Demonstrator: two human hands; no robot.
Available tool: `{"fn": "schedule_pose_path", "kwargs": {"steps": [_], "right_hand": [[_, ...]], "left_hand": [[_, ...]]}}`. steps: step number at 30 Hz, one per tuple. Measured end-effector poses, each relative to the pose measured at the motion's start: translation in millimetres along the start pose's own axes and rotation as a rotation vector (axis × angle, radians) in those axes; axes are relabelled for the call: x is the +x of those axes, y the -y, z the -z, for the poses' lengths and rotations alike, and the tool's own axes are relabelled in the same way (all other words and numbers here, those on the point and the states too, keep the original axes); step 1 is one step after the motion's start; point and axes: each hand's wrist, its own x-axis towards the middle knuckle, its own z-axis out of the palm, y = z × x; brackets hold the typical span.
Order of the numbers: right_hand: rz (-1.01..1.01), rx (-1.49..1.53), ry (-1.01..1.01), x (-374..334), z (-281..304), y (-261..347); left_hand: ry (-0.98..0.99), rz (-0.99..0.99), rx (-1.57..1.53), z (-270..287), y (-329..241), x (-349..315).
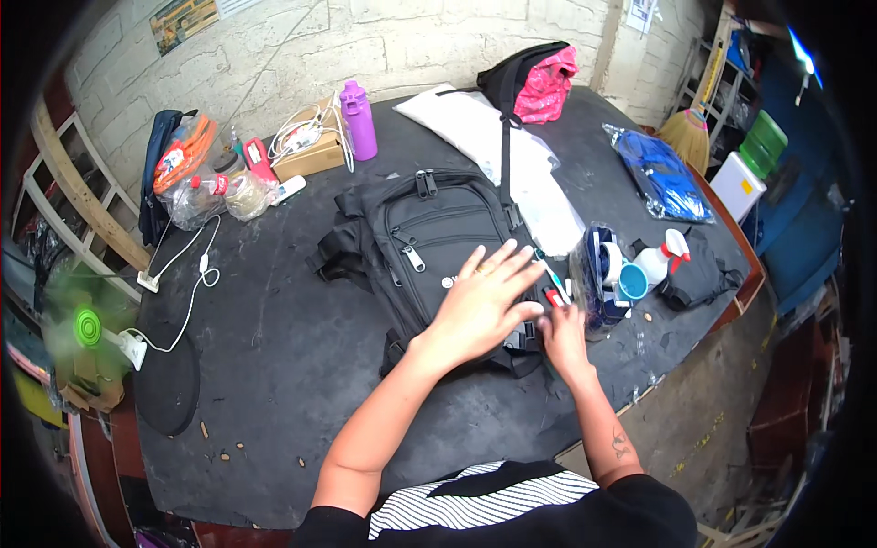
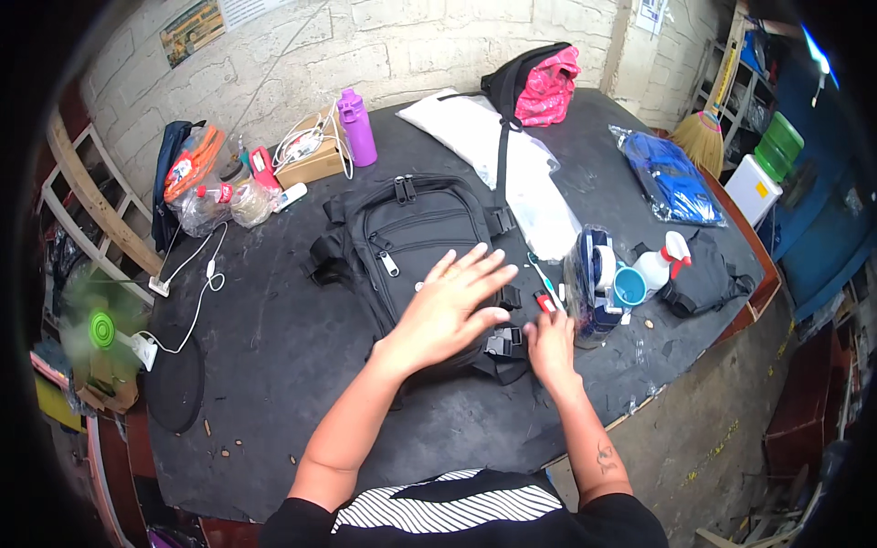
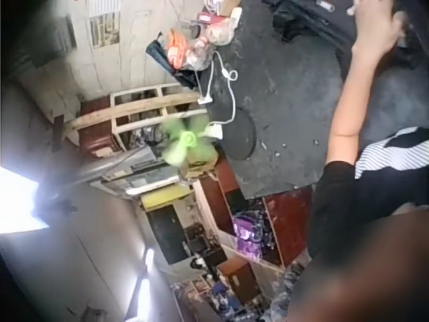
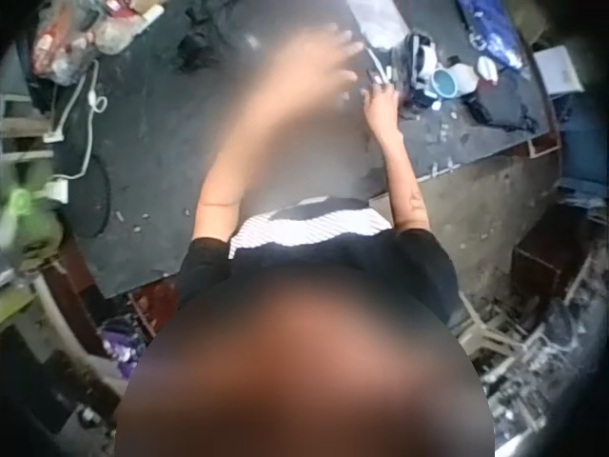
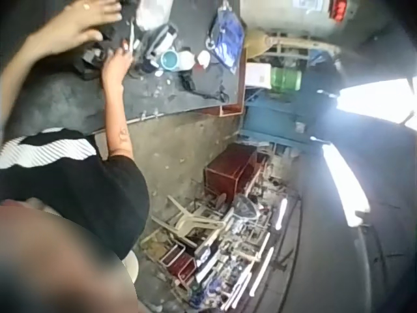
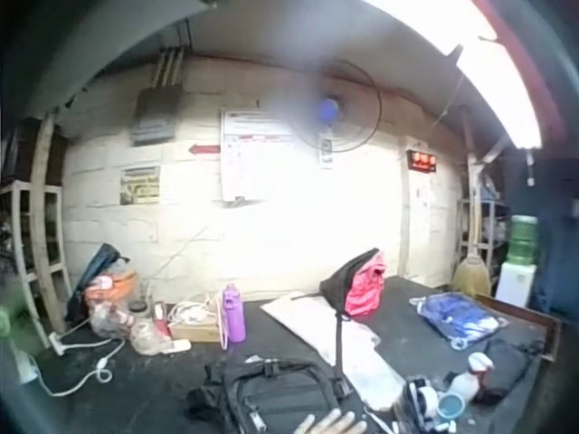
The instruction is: The recorder is inspecting a black leg bag, using a lighter to singe loose threads, and a toothbrush to clean it.
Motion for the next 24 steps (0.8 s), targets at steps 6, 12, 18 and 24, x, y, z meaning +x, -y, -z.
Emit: {"fn": "schedule_pose_path", "kwargs": {"steps": [6, 12, 18, 24], "right_hand": [[-0.028, -0.472, -0.056, 59, -56, -42], [-0.103, -0.334, 0.148, 72, -40, -36], [0.013, -0.397, 0.087, 70, -51, -52], [0.025, -0.285, 0.064, 79, -42, -54]], "left_hand": [[0.077, 0.177, 0.260, -39, 22, -38], [0.047, 0.222, 0.254, -37, 21, -47], [0.002, 0.230, 0.229, -42, 23, -49], [0.013, 0.288, 0.262, -47, 20, -51]]}}
